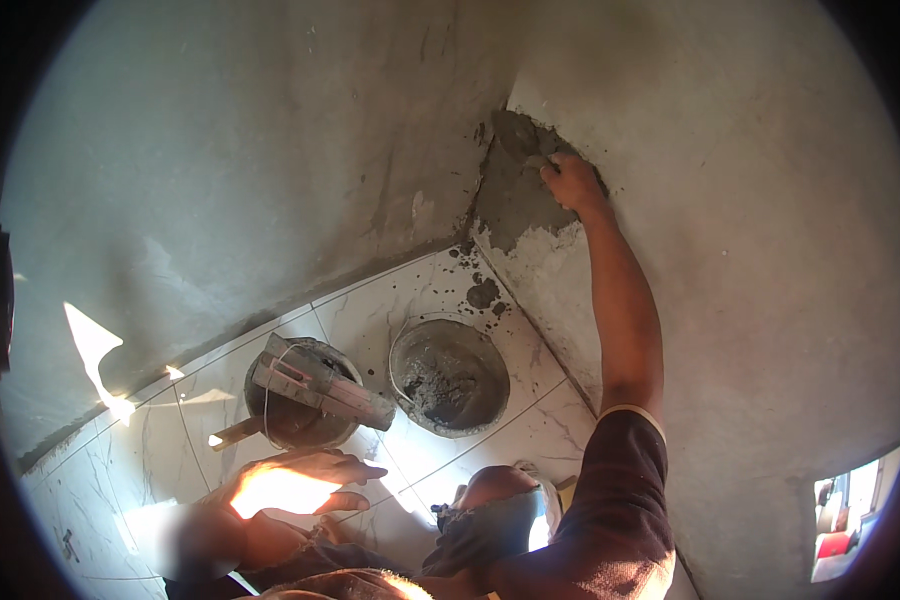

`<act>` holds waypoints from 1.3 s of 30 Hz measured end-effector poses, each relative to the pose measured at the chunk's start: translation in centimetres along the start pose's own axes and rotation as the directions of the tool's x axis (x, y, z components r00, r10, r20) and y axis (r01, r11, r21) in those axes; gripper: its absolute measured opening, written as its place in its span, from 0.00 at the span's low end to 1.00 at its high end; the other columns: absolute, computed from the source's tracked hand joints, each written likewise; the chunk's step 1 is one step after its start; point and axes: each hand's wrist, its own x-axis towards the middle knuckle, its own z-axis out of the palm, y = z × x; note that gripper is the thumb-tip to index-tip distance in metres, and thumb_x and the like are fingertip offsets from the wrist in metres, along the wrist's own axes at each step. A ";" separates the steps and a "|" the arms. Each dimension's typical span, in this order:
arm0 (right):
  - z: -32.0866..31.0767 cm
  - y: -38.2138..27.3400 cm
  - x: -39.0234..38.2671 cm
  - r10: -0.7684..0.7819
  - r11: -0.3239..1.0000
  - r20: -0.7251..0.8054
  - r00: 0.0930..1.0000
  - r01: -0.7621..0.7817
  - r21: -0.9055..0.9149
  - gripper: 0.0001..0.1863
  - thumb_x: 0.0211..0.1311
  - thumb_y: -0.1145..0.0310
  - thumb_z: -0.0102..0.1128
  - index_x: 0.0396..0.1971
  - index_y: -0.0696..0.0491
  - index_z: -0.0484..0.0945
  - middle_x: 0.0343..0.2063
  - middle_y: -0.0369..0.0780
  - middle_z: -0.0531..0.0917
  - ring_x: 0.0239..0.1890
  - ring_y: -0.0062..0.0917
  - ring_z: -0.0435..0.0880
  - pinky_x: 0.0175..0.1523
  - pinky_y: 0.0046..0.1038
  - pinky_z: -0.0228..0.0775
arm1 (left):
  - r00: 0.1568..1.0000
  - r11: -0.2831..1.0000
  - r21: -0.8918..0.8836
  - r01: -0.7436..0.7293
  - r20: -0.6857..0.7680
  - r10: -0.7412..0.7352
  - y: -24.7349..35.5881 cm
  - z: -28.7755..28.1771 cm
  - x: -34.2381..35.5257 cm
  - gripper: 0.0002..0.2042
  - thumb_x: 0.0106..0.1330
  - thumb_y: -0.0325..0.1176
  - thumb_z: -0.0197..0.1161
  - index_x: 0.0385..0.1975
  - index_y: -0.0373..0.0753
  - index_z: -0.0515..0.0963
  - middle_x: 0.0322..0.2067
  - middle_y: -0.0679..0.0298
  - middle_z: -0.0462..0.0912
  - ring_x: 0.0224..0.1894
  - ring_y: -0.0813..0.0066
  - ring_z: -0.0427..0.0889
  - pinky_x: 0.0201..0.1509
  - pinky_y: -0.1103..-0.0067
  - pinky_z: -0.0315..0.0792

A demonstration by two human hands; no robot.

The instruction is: The person applies plaster to the corner of a room using a trowel, taking the material from a bucket and smoothing it against the wall.

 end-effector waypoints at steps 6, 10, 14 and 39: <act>-0.3 2.6 -1.3 -0.326 0.915 -0.209 0.922 0.252 -0.314 0.24 0.55 0.64 0.60 0.51 0.59 0.75 0.40 0.53 0.82 0.47 0.48 0.80 0.54 0.39 0.71 | 0.998 0.998 -0.031 0.062 0.028 -0.062 -0.1 -0.2 -0.4 0.29 0.69 0.53 0.53 0.64 0.43 0.64 0.49 0.53 0.79 0.51 0.55 0.77 0.54 0.65 0.71; -0.9 1.5 -6.6 -0.284 0.931 -0.122 0.951 0.243 -0.272 0.24 0.53 0.65 0.63 0.51 0.57 0.75 0.43 0.52 0.81 0.48 0.46 0.79 0.53 0.39 0.72 | 0.993 0.994 -0.041 0.101 0.069 -0.098 0.8 -1.1 -0.8 0.29 0.69 0.53 0.53 0.64 0.43 0.64 0.50 0.53 0.79 0.50 0.54 0.78 0.54 0.64 0.71; -3.7 2.4 -14.6 -0.304 0.859 0.029 0.952 0.287 -0.423 0.25 0.53 0.67 0.63 0.53 0.53 0.74 0.45 0.49 0.79 0.47 0.43 0.79 0.51 0.40 0.73 | 0.983 0.996 -0.062 0.059 0.179 -0.047 0.4 -0.8 3.3 0.29 0.69 0.54 0.51 0.64 0.43 0.63 0.53 0.52 0.76 0.53 0.54 0.77 0.58 0.65 0.70; -8.3 1.9 -14.7 -0.132 0.902 0.040 0.990 0.104 0.418 0.15 0.57 0.71 0.63 0.44 0.56 0.75 0.26 0.35 0.78 0.20 0.14 0.74 0.23 0.20 0.65 | 0.964 0.981 -0.096 0.171 0.222 -0.146 -0.1 -1.6 2.4 0.29 0.70 0.52 0.49 0.64 0.39 0.63 0.57 0.48 0.72 0.60 0.52 0.70 0.65 0.64 0.63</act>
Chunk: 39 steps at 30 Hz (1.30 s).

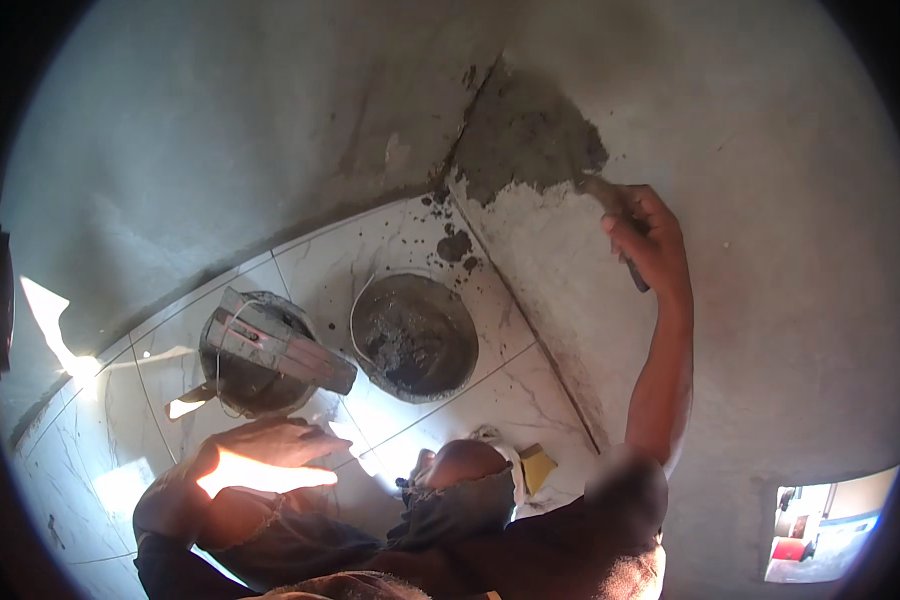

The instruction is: The person applies plaster to the corner of a room using a trowel, taking the material from a bucket and smoothing it against the wall.

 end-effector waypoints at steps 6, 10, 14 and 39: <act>10.4 5.4 -7.6 0.010 0.832 0.531 0.848 0.287 -0.475 0.22 0.52 0.69 0.65 0.49 0.52 0.74 0.31 0.40 0.82 0.30 0.34 0.82 0.36 0.33 0.74 | 0.999 0.999 0.023 -0.022 -0.024 0.023 0.6 0.0 -0.5 0.26 0.69 0.48 0.53 0.62 0.41 0.65 0.50 0.51 0.76 0.50 0.50 0.77 0.57 0.63 0.70; 15.0 7.8 -11.5 0.122 0.689 0.583 0.803 0.354 -0.632 0.15 0.53 0.71 0.60 0.42 0.52 0.75 0.35 0.48 0.80 0.34 0.43 0.84 0.39 0.37 0.77 | 0.997 0.991 0.127 -0.040 -0.061 0.048 0.4 0.6 -0.6 0.26 0.67 0.44 0.56 0.63 0.42 0.64 0.52 0.53 0.75 0.53 0.53 0.75 0.58 0.64 0.70; 17.4 7.4 -10.2 0.126 0.478 0.589 0.798 0.472 -0.741 0.14 0.54 0.72 0.59 0.42 0.52 0.75 0.34 0.45 0.80 0.33 0.38 0.85 0.35 0.36 0.79 | 0.999 0.997 0.072 -0.013 -0.034 0.016 -0.1 0.6 -0.5 0.28 0.66 0.41 0.58 0.65 0.44 0.60 0.56 0.54 0.71 0.57 0.53 0.71 0.61 0.63 0.67; 16.3 15.2 -16.4 0.174 0.983 0.570 0.803 -0.174 -0.056 0.22 0.53 0.73 0.65 0.50 0.56 0.76 0.33 0.43 0.83 0.32 0.24 0.81 0.40 0.24 0.74 | 0.976 0.982 0.134 -0.131 -0.157 0.152 -0.7 0.9 0.3 0.25 0.67 0.45 0.57 0.60 0.40 0.65 0.47 0.53 0.78 0.48 0.54 0.78 0.53 0.65 0.73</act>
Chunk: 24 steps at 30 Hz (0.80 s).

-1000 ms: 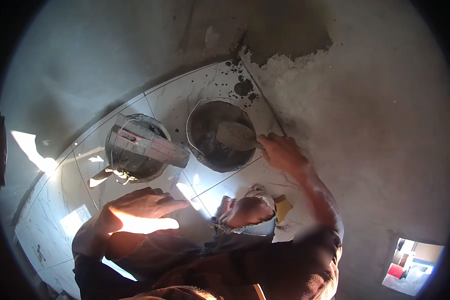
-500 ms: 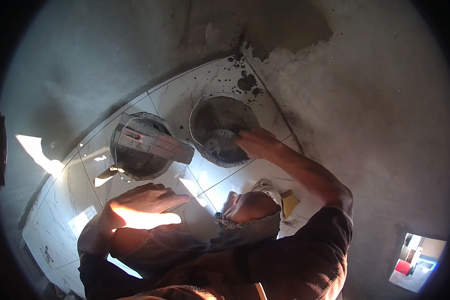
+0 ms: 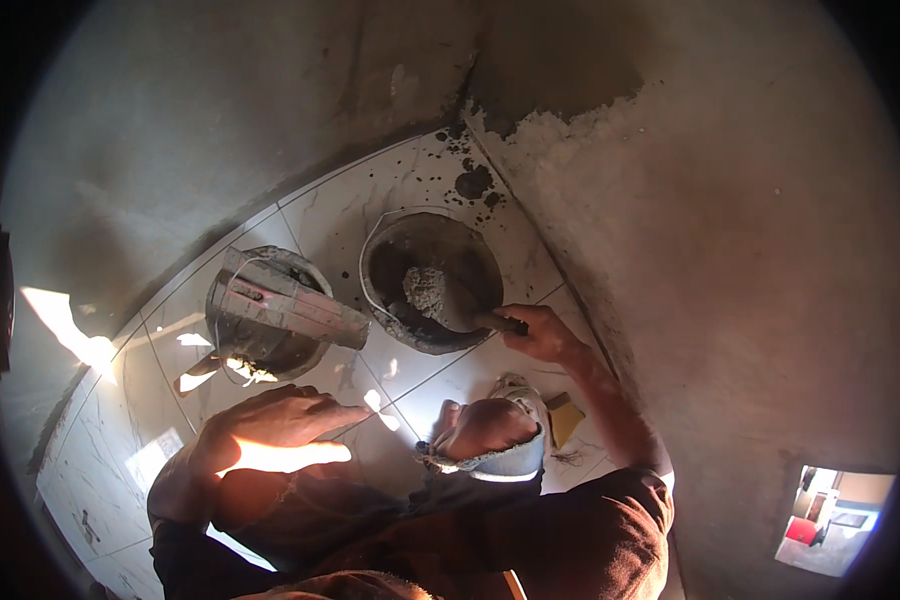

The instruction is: The person applies plaster to the corner of a room using a trowel, taking the material from a bucket and smoothing it against the wall.

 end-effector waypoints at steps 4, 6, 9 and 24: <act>-0.1 1.4 -0.8 -0.185 0.977 -0.113 0.976 0.195 0.090 0.20 0.53 0.74 0.63 0.49 0.57 0.77 0.32 0.43 0.83 0.31 0.22 0.81 0.38 0.24 0.73 | 0.997 0.999 -0.020 0.048 0.055 -0.047 0.2 -0.4 0.1 0.25 0.67 0.44 0.58 0.60 0.39 0.65 0.47 0.53 0.78 0.47 0.54 0.78 0.52 0.65 0.73; -0.9 -0.8 -1.0 0.071 0.995 -0.013 0.997 -0.072 -0.072 0.20 0.51 0.75 0.62 0.48 0.59 0.76 0.32 0.44 0.82 0.31 0.22 0.80 0.38 0.24 0.73 | 1.000 1.000 -0.003 0.014 0.000 -0.014 0.3 -0.1 0.2 0.24 0.66 0.45 0.58 0.58 0.39 0.67 0.44 0.52 0.79 0.45 0.53 0.79 0.50 0.65 0.74; -1.0 -2.3 -1.2 0.050 0.981 -0.017 0.999 -0.052 -0.185 0.21 0.50 0.76 0.62 0.48 0.59 0.75 0.34 0.45 0.83 0.32 0.25 0.82 0.39 0.26 0.74 | 0.999 1.000 0.015 -0.017 -0.046 0.018 0.3 0.0 0.3 0.23 0.66 0.45 0.59 0.56 0.39 0.68 0.41 0.52 0.80 0.44 0.53 0.80 0.48 0.65 0.75; 0.6 -2.5 -1.6 -0.106 0.916 -0.168 0.980 0.031 -0.401 0.24 0.47 0.72 0.62 0.49 0.53 0.77 0.42 0.46 0.83 0.41 0.40 0.84 0.44 0.34 0.79 | 0.999 1.000 -0.021 -0.023 0.041 0.024 -0.1 -0.1 0.3 0.26 0.67 0.44 0.57 0.62 0.41 0.64 0.52 0.53 0.75 0.51 0.53 0.76 0.55 0.64 0.72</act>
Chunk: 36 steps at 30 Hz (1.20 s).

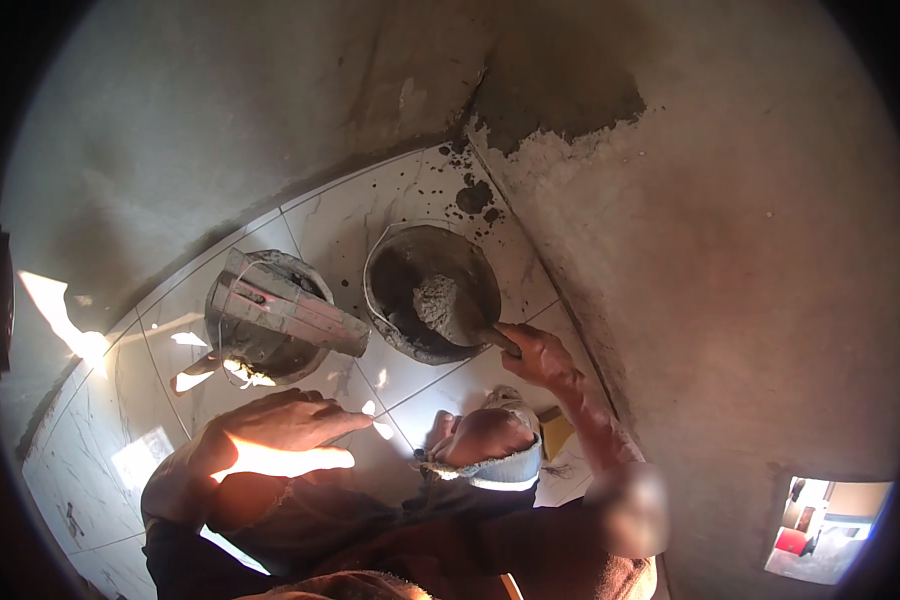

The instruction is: The person applies plaster to the corner of a room using a trowel, taking the material from a bucket and smoothing it against the wall.

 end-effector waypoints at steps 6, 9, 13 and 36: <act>-0.7 -2.2 1.7 -0.063 0.990 -0.095 0.993 0.050 -0.132 0.23 0.47 0.69 0.63 0.49 0.48 0.78 0.41 0.43 0.84 0.38 0.38 0.85 0.43 0.35 0.79 | 0.994 0.995 -0.019 0.102 0.031 -0.101 0.9 -0.5 -1.6 0.25 0.68 0.45 0.55 0.63 0.42 0.64 0.55 0.54 0.73 0.53 0.53 0.75 0.58 0.65 0.71; -1.8 -2.1 1.5 -0.065 0.978 -0.155 0.986 0.032 -0.208 0.24 0.47 0.71 0.64 0.49 0.49 0.78 0.38 0.44 0.84 0.36 0.41 0.84 0.40 0.36 0.78 | 0.996 0.997 -0.026 0.079 0.043 -0.078 0.6 -0.6 -0.8 0.25 0.69 0.44 0.55 0.63 0.42 0.63 0.55 0.53 0.73 0.53 0.52 0.75 0.57 0.65 0.71; -4.1 -1.7 1.5 -0.053 0.966 -0.188 0.981 0.003 -0.258 0.24 0.46 0.71 0.65 0.48 0.48 0.79 0.35 0.43 0.83 0.35 0.42 0.84 0.39 0.37 0.79 | 0.996 0.999 -0.025 0.028 0.083 -0.026 -0.2 -0.2 0.9 0.26 0.68 0.43 0.56 0.63 0.42 0.63 0.55 0.53 0.73 0.52 0.52 0.76 0.57 0.64 0.72; -3.3 0.1 2.0 -0.051 0.991 -0.201 0.978 0.024 -0.135 0.23 0.47 0.71 0.67 0.47 0.51 0.78 0.37 0.44 0.81 0.35 0.42 0.83 0.37 0.38 0.77 | 0.821 0.198 -0.941 0.273 0.121 -0.559 -5.3 9.8 7.6 0.43 0.62 0.49 0.65 0.68 0.28 0.50 0.53 0.51 0.76 0.56 0.62 0.74 0.56 0.72 0.71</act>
